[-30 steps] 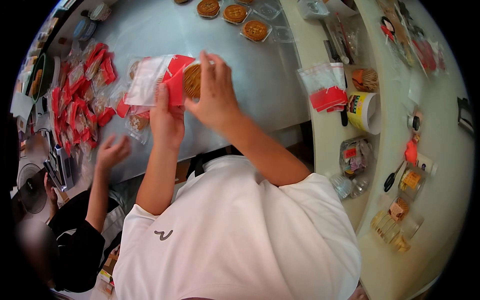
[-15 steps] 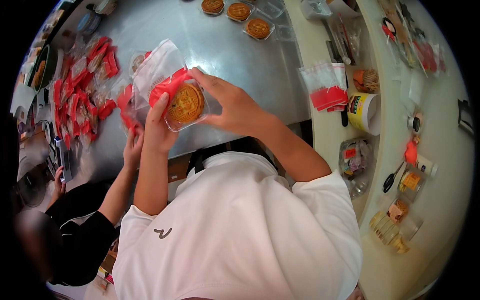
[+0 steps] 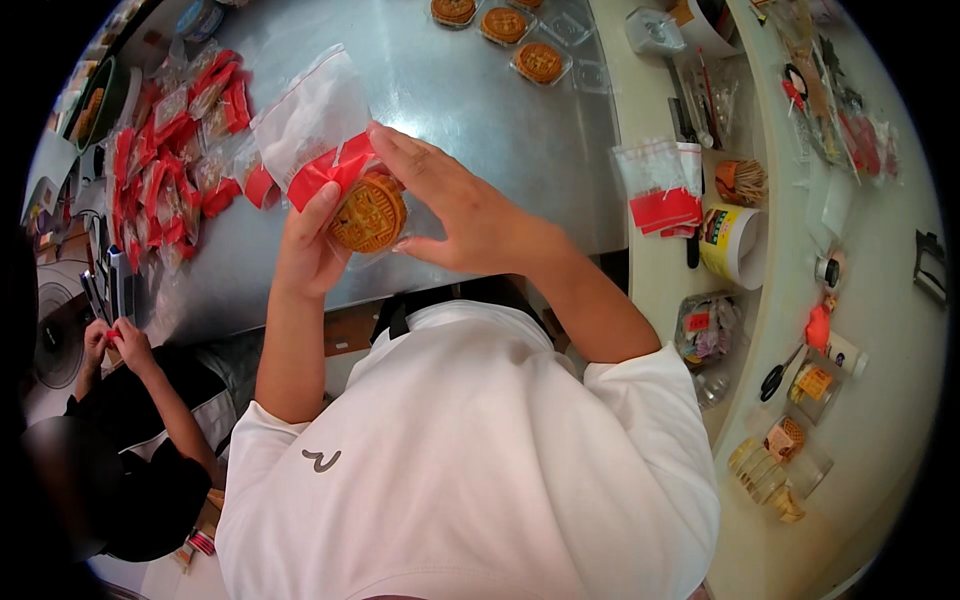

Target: The person places individual mooncakes into plastic wrappers by hand at a stainless steel table, one at a time.

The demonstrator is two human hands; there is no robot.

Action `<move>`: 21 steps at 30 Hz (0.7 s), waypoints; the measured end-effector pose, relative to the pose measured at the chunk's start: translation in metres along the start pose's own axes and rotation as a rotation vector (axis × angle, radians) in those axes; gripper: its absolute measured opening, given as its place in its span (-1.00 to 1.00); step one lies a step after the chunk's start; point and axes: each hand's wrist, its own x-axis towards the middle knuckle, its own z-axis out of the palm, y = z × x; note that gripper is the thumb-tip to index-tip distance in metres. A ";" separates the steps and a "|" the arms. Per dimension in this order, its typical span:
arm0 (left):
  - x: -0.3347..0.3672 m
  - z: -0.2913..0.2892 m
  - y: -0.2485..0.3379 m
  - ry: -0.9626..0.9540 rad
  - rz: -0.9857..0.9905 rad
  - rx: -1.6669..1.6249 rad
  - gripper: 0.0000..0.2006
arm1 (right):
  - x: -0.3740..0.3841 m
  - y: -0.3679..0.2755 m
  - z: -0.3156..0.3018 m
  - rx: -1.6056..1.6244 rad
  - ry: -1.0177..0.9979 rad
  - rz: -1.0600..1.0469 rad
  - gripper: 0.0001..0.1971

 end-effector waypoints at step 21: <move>-0.007 -0.003 -0.005 0.001 -0.012 -0.007 -0.52 | -0.007 0.010 0.020 0.303 0.166 0.196 -0.24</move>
